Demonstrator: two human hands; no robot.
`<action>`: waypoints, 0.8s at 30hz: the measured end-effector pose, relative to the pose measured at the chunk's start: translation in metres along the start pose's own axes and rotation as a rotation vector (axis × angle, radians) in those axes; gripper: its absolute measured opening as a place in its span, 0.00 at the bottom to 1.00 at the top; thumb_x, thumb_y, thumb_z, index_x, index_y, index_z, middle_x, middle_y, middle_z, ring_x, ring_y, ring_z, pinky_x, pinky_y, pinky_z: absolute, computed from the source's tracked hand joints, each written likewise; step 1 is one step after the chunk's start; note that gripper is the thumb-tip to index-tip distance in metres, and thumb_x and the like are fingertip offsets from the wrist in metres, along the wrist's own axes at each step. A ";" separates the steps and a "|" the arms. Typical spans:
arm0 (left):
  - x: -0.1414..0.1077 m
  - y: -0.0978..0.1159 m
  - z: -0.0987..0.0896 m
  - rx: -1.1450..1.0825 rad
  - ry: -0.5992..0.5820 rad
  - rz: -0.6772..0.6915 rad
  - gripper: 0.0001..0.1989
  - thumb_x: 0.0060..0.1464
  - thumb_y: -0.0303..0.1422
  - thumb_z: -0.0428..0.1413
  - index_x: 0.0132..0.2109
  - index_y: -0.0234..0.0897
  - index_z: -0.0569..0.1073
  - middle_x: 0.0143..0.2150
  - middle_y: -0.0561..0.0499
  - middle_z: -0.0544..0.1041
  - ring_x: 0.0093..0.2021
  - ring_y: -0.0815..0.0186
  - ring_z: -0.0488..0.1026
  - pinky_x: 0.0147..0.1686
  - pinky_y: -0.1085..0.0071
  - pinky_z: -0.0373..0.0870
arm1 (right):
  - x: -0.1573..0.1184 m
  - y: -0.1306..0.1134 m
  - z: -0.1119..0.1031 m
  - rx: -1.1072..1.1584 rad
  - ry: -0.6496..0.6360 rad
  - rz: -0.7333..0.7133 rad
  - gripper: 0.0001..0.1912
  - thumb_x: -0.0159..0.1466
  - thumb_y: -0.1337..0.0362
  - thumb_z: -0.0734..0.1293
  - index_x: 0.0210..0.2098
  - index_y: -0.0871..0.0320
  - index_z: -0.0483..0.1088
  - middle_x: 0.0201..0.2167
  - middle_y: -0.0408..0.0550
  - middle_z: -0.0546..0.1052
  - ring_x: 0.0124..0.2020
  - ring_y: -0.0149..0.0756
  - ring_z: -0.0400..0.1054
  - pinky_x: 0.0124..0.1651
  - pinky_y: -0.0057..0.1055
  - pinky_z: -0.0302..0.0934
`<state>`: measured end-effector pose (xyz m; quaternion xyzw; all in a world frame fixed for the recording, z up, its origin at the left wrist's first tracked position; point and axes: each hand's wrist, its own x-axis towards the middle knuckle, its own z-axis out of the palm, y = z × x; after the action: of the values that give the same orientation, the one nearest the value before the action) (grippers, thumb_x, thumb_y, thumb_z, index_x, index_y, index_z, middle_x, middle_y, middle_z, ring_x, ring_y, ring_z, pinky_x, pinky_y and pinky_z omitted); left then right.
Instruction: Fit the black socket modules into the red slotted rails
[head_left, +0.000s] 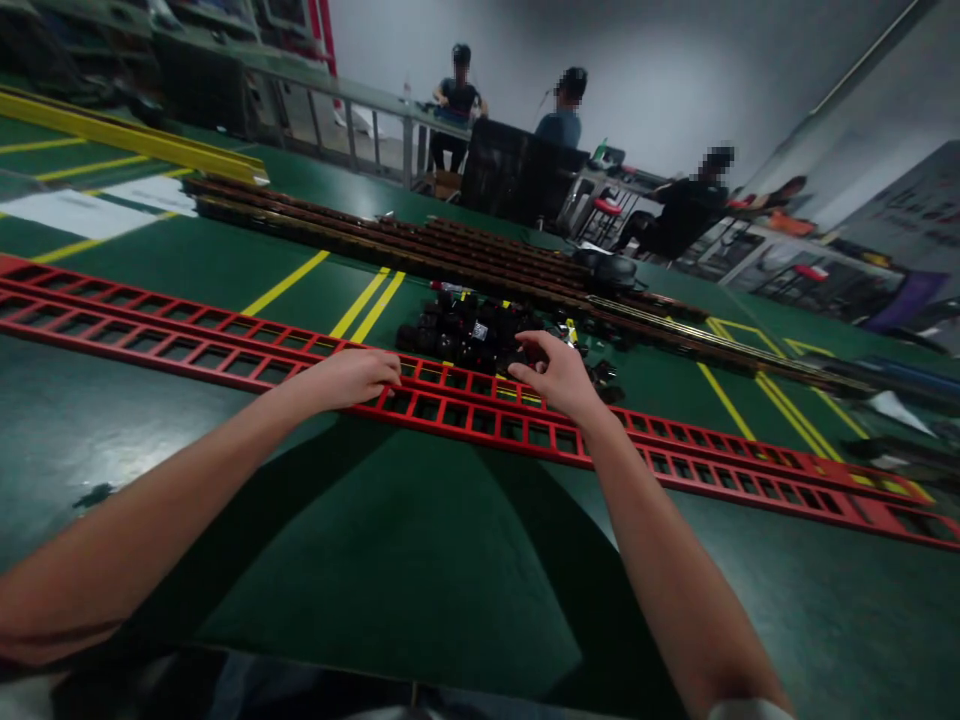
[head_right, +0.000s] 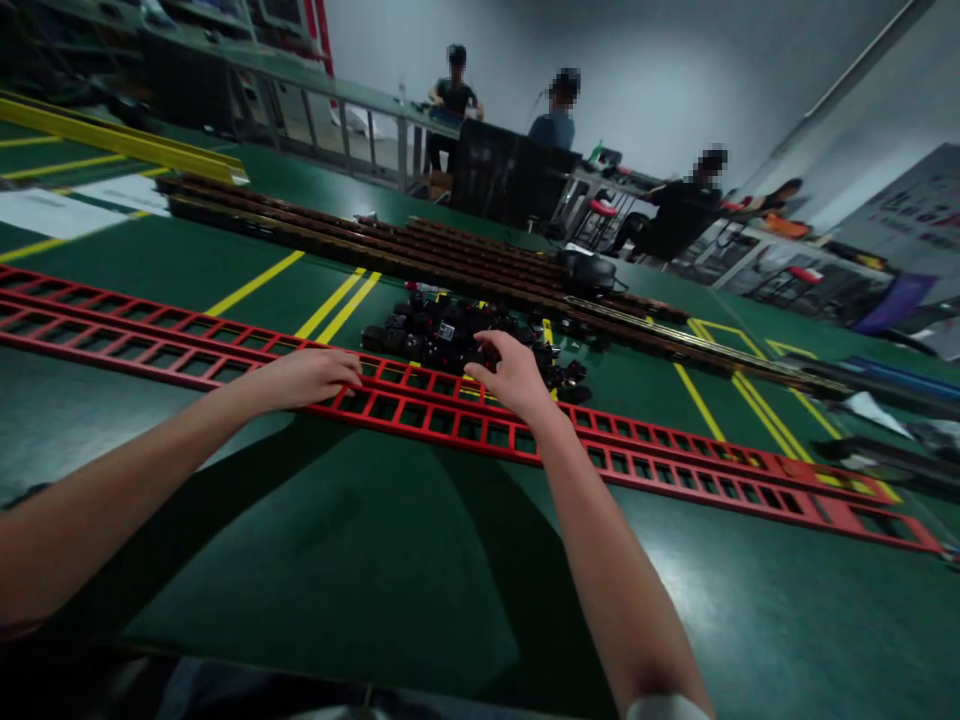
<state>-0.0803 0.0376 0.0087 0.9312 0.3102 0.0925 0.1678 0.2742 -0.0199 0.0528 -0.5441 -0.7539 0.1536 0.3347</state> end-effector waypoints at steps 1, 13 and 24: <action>-0.001 0.000 -0.001 0.003 -0.012 -0.025 0.16 0.58 0.27 0.51 0.42 0.42 0.84 0.47 0.48 0.81 0.47 0.62 0.78 0.50 0.68 0.72 | 0.000 0.002 -0.002 0.008 -0.009 0.031 0.23 0.59 0.54 0.72 0.52 0.55 0.73 0.39 0.50 0.77 0.38 0.41 0.70 0.42 0.39 0.66; -0.015 -0.011 -0.006 0.362 -0.117 -0.412 0.07 0.58 0.36 0.59 0.36 0.44 0.82 0.48 0.54 0.80 0.51 0.58 0.75 0.41 0.68 0.68 | -0.014 0.009 0.014 0.099 -0.143 0.046 0.14 0.61 0.63 0.72 0.47 0.53 0.73 0.48 0.48 0.75 0.46 0.41 0.69 0.49 0.40 0.65; -0.019 -0.011 -0.004 0.354 -0.088 -0.271 0.14 0.61 0.38 0.50 0.35 0.40 0.78 0.44 0.46 0.79 0.47 0.54 0.75 0.42 0.63 0.69 | -0.019 0.025 -0.002 0.017 -0.150 0.195 0.24 0.57 0.64 0.76 0.51 0.62 0.73 0.36 0.45 0.73 0.31 0.30 0.62 0.37 0.31 0.58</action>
<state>-0.1029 0.0353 0.0074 0.8991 0.4361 -0.0272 0.0261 0.2970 -0.0288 0.0327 -0.5990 -0.7190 0.2318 0.2654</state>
